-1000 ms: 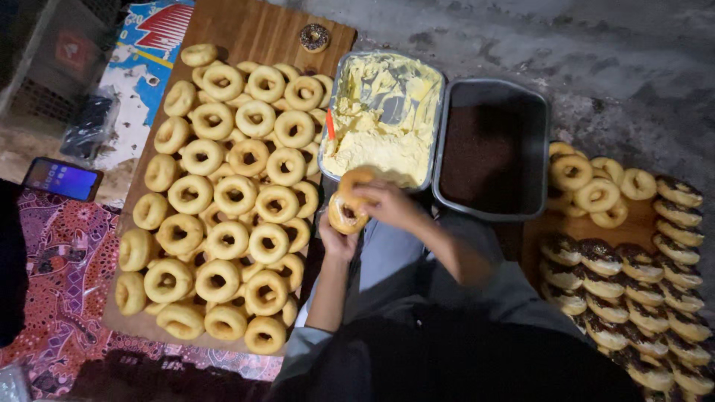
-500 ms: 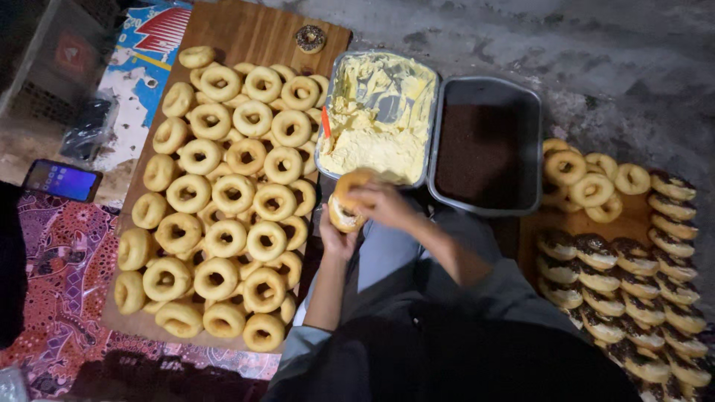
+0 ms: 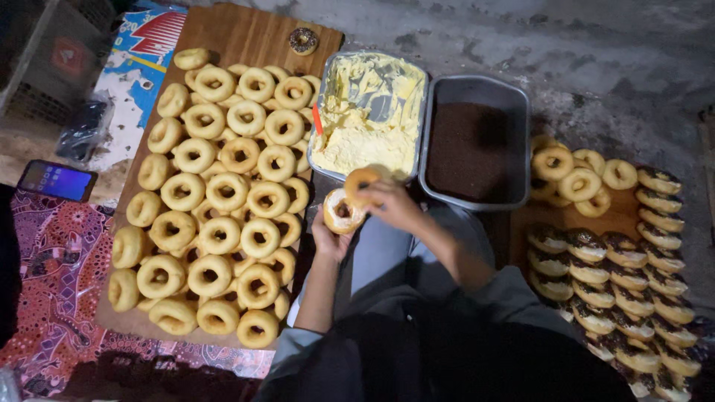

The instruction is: The person fills plain donuts with a yellow cream and then dips them into a dark topping. They handle each donut individually, place the filled donuts on a wooden board, and later use a grater to sprinkle additional topping over the finished donuts.

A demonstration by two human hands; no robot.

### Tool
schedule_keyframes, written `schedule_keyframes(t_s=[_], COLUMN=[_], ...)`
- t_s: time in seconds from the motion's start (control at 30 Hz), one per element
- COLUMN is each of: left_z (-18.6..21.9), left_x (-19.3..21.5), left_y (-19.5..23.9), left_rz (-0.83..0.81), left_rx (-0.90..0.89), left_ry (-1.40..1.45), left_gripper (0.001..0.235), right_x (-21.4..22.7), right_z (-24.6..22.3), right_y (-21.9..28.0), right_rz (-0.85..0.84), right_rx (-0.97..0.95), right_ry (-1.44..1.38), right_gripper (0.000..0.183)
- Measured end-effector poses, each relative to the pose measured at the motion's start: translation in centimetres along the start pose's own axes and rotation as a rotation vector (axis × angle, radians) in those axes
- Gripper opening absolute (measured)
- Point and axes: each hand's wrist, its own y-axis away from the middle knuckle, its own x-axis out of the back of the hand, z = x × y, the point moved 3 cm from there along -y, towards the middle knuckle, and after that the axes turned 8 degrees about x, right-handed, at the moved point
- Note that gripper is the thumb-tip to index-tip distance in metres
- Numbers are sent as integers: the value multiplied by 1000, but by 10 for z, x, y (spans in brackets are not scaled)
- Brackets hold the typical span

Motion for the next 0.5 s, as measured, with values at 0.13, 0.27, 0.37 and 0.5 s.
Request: schedule_keyframes(t_s=[0.13, 0.27, 0.37, 0.5], left_z=[-10, -16, -19, -32], left_x=[-9, -18, -18, -21], left_y=[6, 6, 7, 11], left_rz=[58, -44, -66, -80], left_rx=[-22, -48, -38, -17], left_ry=[-16, -137, -119, -82], left_gripper=[62, 61, 57, 57], right_x=[16, 5, 15, 31], right_z=[-7, -18, -1, 2], right_y=[7, 21, 22, 36], right_rz=[72, 52, 164, 300], right_rx=[-28, 69, -134, -270], right_ry=[20, -57, -61, -74], right_gripper=[47, 50, 49, 59])
